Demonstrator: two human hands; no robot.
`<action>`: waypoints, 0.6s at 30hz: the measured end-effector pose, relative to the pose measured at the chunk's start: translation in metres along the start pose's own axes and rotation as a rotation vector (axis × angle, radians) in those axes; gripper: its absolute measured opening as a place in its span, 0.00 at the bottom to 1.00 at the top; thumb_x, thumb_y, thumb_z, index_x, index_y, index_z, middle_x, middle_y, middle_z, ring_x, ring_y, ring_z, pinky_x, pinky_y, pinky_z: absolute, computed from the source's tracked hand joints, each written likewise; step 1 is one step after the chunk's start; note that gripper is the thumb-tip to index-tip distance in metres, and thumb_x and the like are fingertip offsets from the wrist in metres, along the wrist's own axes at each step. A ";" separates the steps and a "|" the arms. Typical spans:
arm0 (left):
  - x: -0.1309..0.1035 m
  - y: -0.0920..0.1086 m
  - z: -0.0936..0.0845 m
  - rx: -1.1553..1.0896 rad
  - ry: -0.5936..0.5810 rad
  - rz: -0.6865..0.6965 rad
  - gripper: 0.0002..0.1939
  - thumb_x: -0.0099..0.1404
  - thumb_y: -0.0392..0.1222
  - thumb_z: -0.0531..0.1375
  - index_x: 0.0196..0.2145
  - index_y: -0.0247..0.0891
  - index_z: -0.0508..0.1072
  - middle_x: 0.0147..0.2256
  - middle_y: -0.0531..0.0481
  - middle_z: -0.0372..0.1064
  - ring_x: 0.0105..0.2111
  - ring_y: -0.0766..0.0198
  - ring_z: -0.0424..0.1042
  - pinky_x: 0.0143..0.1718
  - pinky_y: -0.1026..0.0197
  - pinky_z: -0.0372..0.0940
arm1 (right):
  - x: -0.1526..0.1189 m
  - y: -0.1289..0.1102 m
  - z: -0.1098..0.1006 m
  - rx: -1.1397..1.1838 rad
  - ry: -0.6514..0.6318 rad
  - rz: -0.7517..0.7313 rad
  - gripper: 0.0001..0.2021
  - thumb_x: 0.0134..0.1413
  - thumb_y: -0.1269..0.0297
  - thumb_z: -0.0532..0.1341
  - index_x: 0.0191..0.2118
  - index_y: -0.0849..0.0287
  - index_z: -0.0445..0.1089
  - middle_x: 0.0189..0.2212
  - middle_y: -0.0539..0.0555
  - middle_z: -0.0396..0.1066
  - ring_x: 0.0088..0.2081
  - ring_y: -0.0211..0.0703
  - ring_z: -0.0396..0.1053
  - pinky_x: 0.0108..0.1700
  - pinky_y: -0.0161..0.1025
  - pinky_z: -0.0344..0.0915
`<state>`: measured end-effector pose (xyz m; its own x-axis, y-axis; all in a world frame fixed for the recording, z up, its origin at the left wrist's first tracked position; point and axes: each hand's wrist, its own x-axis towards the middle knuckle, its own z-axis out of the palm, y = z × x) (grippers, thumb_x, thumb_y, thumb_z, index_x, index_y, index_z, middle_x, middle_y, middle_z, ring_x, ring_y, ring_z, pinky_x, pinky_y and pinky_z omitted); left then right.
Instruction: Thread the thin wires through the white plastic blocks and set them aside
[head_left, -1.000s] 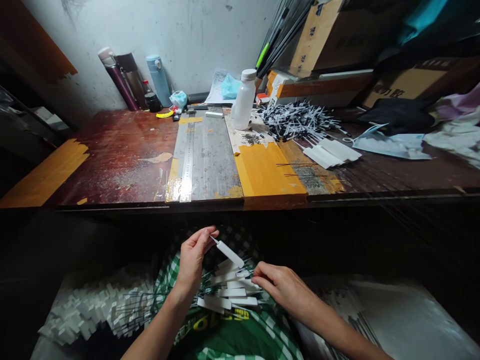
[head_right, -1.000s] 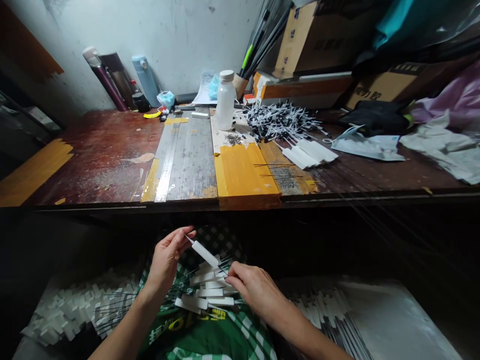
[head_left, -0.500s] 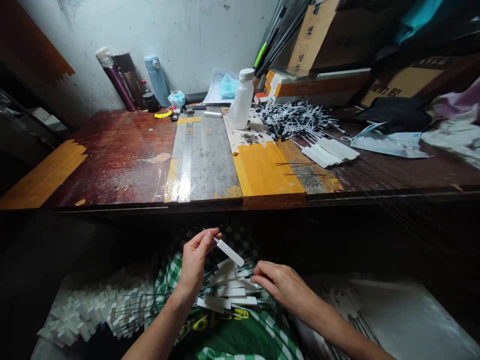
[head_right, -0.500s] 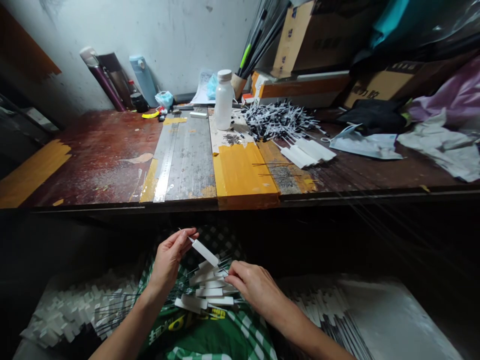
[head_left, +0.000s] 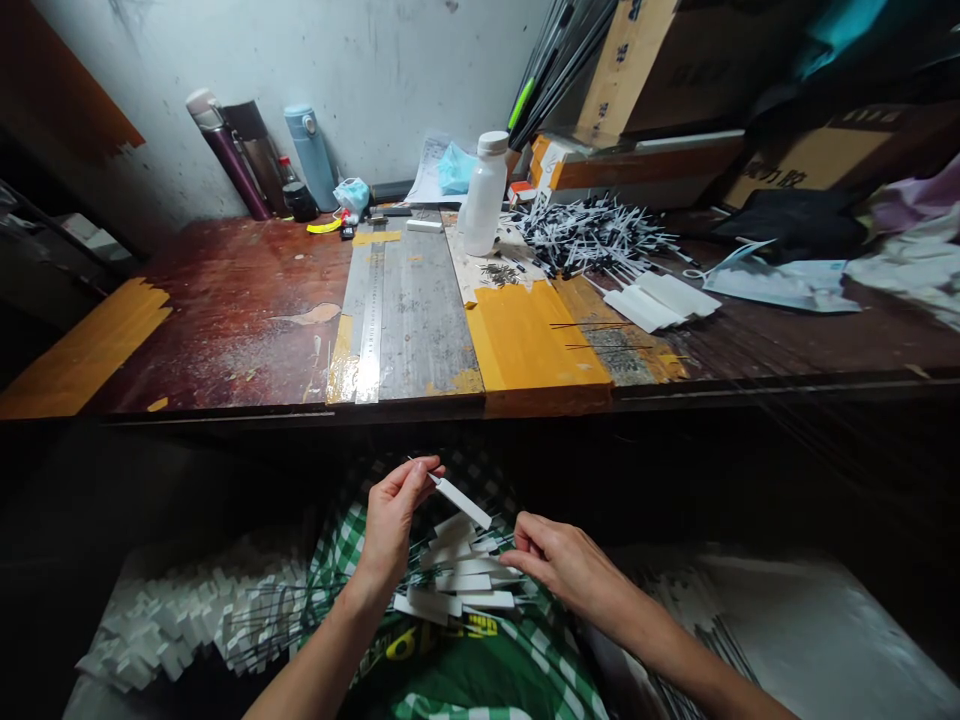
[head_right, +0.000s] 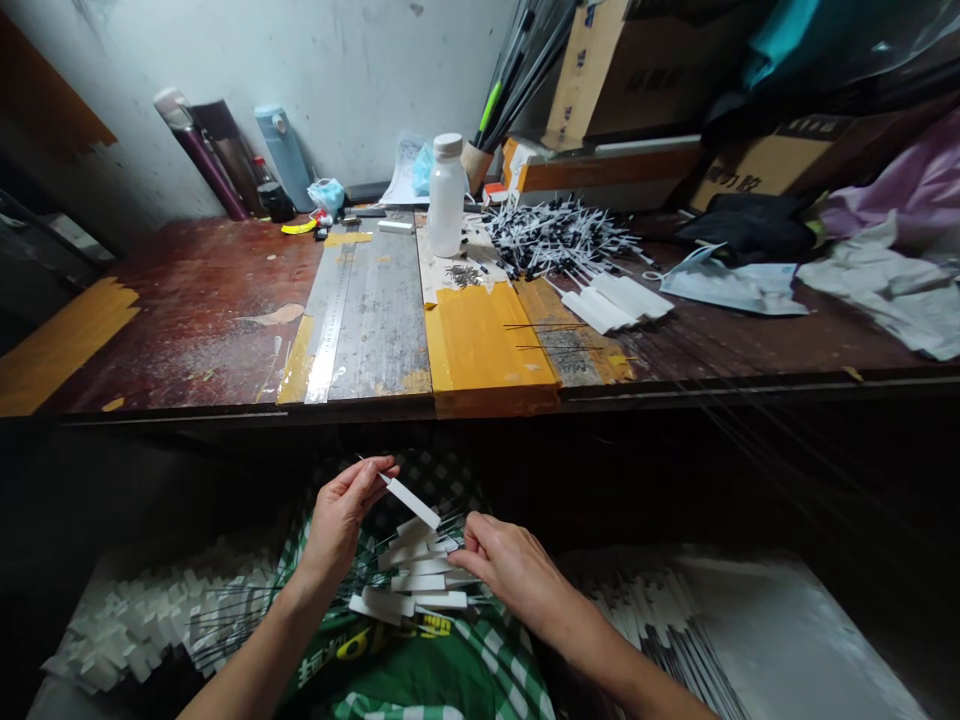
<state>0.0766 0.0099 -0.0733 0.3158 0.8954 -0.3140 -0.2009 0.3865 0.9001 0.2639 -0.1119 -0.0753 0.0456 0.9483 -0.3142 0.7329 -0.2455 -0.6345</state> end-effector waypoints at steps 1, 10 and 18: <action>0.000 0.000 0.000 0.000 -0.002 0.000 0.19 0.57 0.53 0.65 0.38 0.34 0.80 0.39 0.40 0.78 0.43 0.53 0.75 0.49 0.53 0.66 | 0.000 0.000 0.000 0.002 -0.004 0.004 0.12 0.58 0.60 0.61 0.26 0.56 0.61 0.25 0.46 0.68 0.27 0.38 0.64 0.28 0.33 0.52; -0.006 0.002 0.006 0.016 -0.026 0.002 0.18 0.58 0.49 0.66 0.41 0.34 0.77 0.42 0.41 0.76 0.42 0.54 0.76 0.45 0.55 0.68 | 0.001 -0.002 0.004 0.014 -0.021 0.021 0.13 0.58 0.60 0.61 0.25 0.57 0.60 0.24 0.46 0.67 0.27 0.38 0.63 0.28 0.33 0.51; -0.009 -0.003 0.015 -0.030 -0.041 -0.042 0.27 0.53 0.46 0.69 0.48 0.38 0.66 0.43 0.40 0.74 0.34 0.55 0.78 0.39 0.54 0.71 | -0.003 -0.013 0.006 0.129 -0.046 -0.044 0.10 0.60 0.59 0.59 0.29 0.57 0.65 0.25 0.46 0.68 0.27 0.38 0.65 0.29 0.32 0.54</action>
<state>0.0882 -0.0026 -0.0691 0.3620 0.8688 -0.3377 -0.2144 0.4302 0.8769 0.2504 -0.1123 -0.0703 -0.0182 0.9493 -0.3138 0.6397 -0.2302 -0.7333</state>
